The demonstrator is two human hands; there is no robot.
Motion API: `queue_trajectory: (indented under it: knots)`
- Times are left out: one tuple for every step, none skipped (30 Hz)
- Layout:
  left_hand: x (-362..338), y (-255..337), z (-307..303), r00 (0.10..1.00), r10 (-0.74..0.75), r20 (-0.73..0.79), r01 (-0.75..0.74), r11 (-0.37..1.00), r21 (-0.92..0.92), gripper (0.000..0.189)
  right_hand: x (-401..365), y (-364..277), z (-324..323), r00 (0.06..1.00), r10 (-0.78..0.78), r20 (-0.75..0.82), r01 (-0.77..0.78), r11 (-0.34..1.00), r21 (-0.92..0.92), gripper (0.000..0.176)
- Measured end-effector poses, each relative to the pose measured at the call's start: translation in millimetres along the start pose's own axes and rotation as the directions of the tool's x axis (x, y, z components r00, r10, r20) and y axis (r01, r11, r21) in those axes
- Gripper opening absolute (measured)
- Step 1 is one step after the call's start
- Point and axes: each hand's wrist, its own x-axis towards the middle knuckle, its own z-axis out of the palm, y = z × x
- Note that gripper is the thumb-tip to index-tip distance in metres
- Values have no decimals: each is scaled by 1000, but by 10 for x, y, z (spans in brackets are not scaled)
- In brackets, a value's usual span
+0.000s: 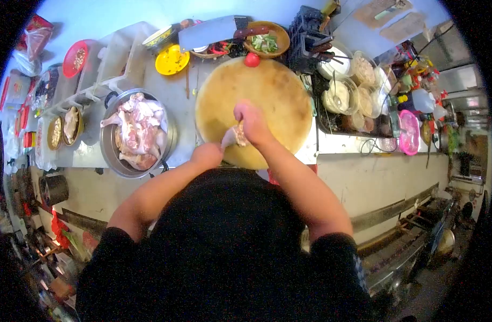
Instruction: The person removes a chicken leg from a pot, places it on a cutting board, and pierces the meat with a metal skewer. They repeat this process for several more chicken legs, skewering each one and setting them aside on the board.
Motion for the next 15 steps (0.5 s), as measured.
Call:
queue_trajectory:
  knots:
    - [2,15,8,1000,-6,-13,6,1000,1,37,-3,-86,-26,999,-32,-16,31,999,-15,27]
    - [14,44,0,999,-7,-32,7,1000,3,37,-48,4,-48,999,-29,-16,29,999,-19,27]
    - [0,82,-16,999,-1,-33,1,1000,2,37,-99,67,-42,999,-35,-12,35,999,-16,28]
    - [-18,111,-51,1000,-16,2,16,1000,11,37,-120,118,-55,999,-46,-9,45,999,-12,28]
    - [-14,122,-90,999,-36,34,35,999,21,37,-106,161,-98,1000,5,0,-5,1000,7,29]
    - [21,102,-102,999,-40,26,40,999,22,37,-44,67,-103,1000,-2,5,2,1000,10,29]
    - [20,74,-60,999,-42,24,41,999,20,36,-48,-41,-111,1000,7,-11,-7,1000,-27,28]
    - [20,63,-18,999,-39,21,39,999,15,35,-66,-93,-125,999,16,-28,-17,998,-68,28]
    - [27,73,-35,999,-38,20,38,999,13,35,-97,-21,-131,1000,15,-27,-17,997,-70,28]
    - [22,98,-57,999,-9,54,7,999,44,34,-175,76,-128,999,2,-33,-3,999,-41,27]
    - [24,131,-83,996,20,86,-27,997,75,33,-234,159,-157,999,-14,-40,13,1000,-13,27]
    - [24,161,-110,996,24,81,-30,997,76,33,-221,93,-166,999,-20,-40,19,1000,-15,27]
    - [9,175,-127,997,1,73,-5,998,62,32,-191,33,-174,997,10,-73,-8,999,38,27]
    - [-27,158,-123,997,-27,74,23,999,49,32,-190,-15,-160,993,52,-105,-41,994,99,26]
    - [-20,121,-81,996,-32,82,28,998,51,32,-169,-85,-152,981,130,-141,-95,968,231,26]
